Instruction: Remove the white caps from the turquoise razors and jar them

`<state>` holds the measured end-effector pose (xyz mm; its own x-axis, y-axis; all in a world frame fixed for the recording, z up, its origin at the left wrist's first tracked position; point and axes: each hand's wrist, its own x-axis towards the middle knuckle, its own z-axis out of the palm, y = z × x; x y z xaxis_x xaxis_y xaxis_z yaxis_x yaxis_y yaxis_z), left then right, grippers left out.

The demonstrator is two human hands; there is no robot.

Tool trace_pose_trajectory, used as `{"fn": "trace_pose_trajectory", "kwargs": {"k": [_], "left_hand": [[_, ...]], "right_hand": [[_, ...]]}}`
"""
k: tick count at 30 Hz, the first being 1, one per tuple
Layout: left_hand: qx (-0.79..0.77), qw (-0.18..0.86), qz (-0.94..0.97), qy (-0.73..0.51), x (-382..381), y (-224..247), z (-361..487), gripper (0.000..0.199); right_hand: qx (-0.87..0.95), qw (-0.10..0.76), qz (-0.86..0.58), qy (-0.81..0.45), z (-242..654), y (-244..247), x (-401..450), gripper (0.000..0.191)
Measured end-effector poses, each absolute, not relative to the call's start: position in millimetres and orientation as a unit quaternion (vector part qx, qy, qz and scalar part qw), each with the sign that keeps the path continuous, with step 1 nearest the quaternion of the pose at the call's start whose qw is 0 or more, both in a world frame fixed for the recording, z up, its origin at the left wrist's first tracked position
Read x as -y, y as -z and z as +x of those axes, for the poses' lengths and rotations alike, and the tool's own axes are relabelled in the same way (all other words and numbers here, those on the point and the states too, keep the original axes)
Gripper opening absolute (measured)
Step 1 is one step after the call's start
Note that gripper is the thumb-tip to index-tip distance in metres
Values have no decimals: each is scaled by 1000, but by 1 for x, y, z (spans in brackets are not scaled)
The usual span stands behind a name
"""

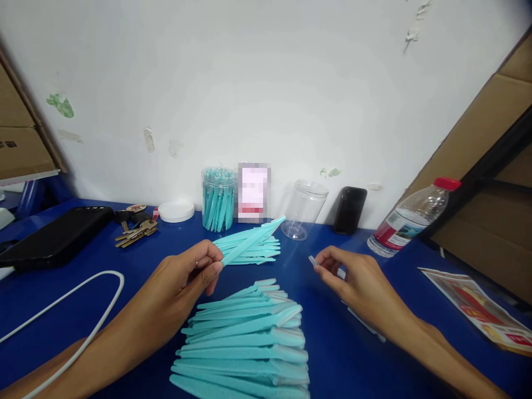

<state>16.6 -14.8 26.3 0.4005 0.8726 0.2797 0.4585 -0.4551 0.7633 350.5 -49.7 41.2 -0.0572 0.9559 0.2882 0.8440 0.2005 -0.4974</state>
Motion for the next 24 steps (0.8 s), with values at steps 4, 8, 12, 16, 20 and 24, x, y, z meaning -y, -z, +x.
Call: {"fn": "trace_pose_trajectory", "kwargs": {"k": [4, 8, 12, 16, 20, 24], "left_hand": [[-428, 304, 782, -336, 14, -28, 17, 38], [-425, 298, 785, -337, 17, -30, 18, 38], [-424, 275, 789, -349, 21, -32, 19, 38], [-416, 246, 809, -334, 22, -31, 18, 34], [-406, 240, 817, -333, 21, -29, 16, 32], [-399, 255, 819, -323, 20, -29, 15, 31]], "right_hand": [[722, 285, -623, -100, 352, -40, 50, 22], [726, 283, -619, -99, 351, -40, 49, 22], [728, 279, -618, -98, 349, -42, 50, 21], [730, 285, -614, -91, 349, -43, 51, 20], [733, 287, -611, -86, 348, -43, 51, 21], [732, 287, -612, -87, 348, -44, 51, 22]]}}
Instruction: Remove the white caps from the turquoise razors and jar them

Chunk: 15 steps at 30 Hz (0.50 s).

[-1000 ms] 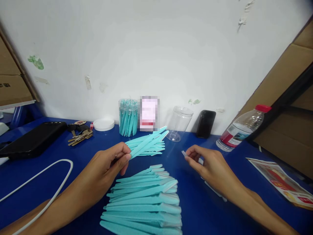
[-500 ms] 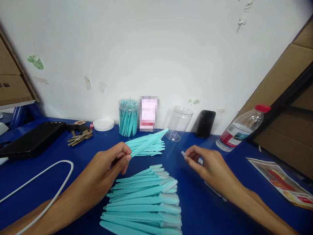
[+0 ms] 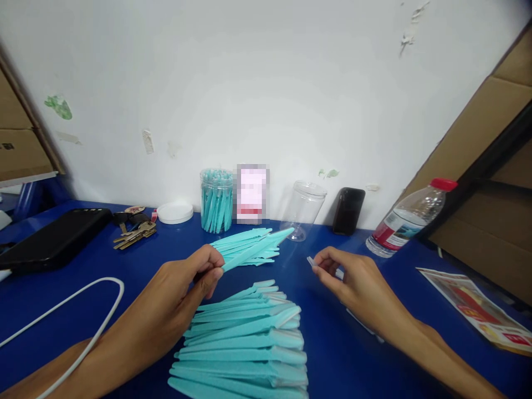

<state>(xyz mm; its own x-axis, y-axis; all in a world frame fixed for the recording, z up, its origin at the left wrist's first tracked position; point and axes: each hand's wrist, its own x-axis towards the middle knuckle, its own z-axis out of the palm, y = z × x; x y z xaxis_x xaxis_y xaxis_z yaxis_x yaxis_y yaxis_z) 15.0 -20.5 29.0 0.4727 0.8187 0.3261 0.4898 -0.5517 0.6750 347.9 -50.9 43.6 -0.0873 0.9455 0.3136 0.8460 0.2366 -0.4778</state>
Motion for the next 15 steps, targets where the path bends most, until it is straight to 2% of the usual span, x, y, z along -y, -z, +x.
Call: {"fn": "trace_pose_trajectory", "kwargs": {"k": [7, 15], "left_hand": [[-424, 272, 803, -318, 26, -37, 20, 31], [-421, 330, 788, -306, 12, -28, 14, 40]], "right_hand": [[731, 288, -613, -84, 349, -42, 51, 22], [732, 289, -612, -80, 350, -42, 50, 22]]}}
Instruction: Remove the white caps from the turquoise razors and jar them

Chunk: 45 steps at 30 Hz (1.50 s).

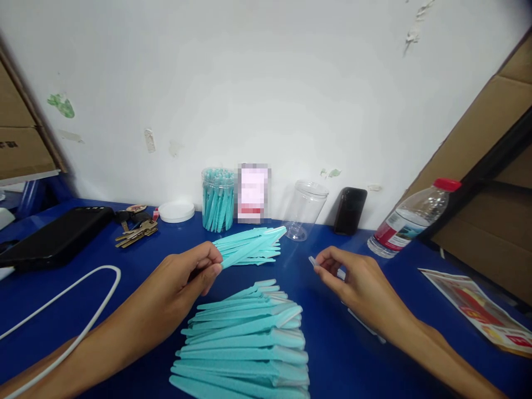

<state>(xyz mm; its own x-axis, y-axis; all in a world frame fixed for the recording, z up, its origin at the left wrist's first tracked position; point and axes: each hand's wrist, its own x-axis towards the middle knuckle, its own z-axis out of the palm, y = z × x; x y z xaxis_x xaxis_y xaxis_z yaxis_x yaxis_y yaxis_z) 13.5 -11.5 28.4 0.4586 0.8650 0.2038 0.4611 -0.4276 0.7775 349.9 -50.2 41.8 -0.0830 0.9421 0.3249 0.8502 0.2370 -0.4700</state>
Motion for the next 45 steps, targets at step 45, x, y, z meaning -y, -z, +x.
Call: {"fn": "trace_pose_trajectory", "kwargs": {"k": [45], "left_hand": [[-394, 357, 809, -250, 19, -35, 15, 42]], "right_hand": [[702, 494, -464, -220, 323, -65, 83, 8]]}}
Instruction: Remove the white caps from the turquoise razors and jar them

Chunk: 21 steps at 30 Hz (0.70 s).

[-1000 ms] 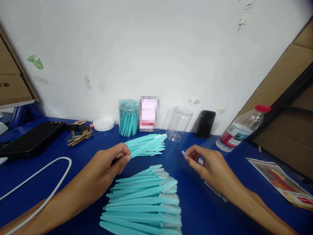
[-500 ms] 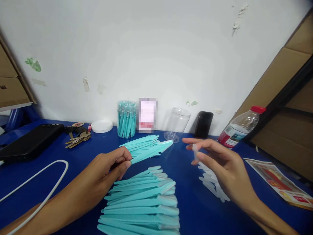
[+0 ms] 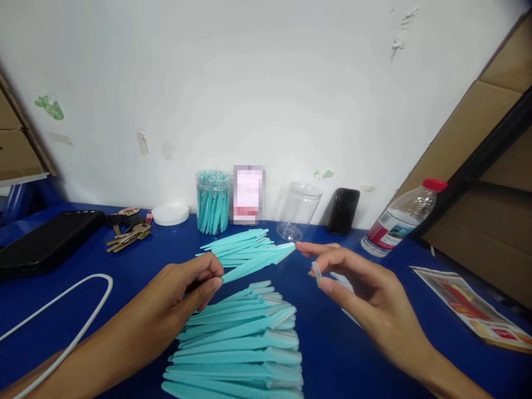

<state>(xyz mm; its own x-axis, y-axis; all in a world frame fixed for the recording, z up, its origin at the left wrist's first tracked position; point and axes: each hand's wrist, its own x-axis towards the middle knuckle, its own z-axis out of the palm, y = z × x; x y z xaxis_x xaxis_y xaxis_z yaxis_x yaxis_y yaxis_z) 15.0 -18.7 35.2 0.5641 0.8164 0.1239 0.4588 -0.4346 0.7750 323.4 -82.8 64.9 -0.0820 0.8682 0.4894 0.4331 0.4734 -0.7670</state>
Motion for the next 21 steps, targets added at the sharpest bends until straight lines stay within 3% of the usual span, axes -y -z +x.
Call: {"fn": "trace_pose_trajectory", "kwargs": {"k": [21], "left_hand": [[-397, 346, 812, -251, 21, -40, 17, 40]], "right_hand": [[690, 490, -463, -265, 324, -63, 82, 6]]}}
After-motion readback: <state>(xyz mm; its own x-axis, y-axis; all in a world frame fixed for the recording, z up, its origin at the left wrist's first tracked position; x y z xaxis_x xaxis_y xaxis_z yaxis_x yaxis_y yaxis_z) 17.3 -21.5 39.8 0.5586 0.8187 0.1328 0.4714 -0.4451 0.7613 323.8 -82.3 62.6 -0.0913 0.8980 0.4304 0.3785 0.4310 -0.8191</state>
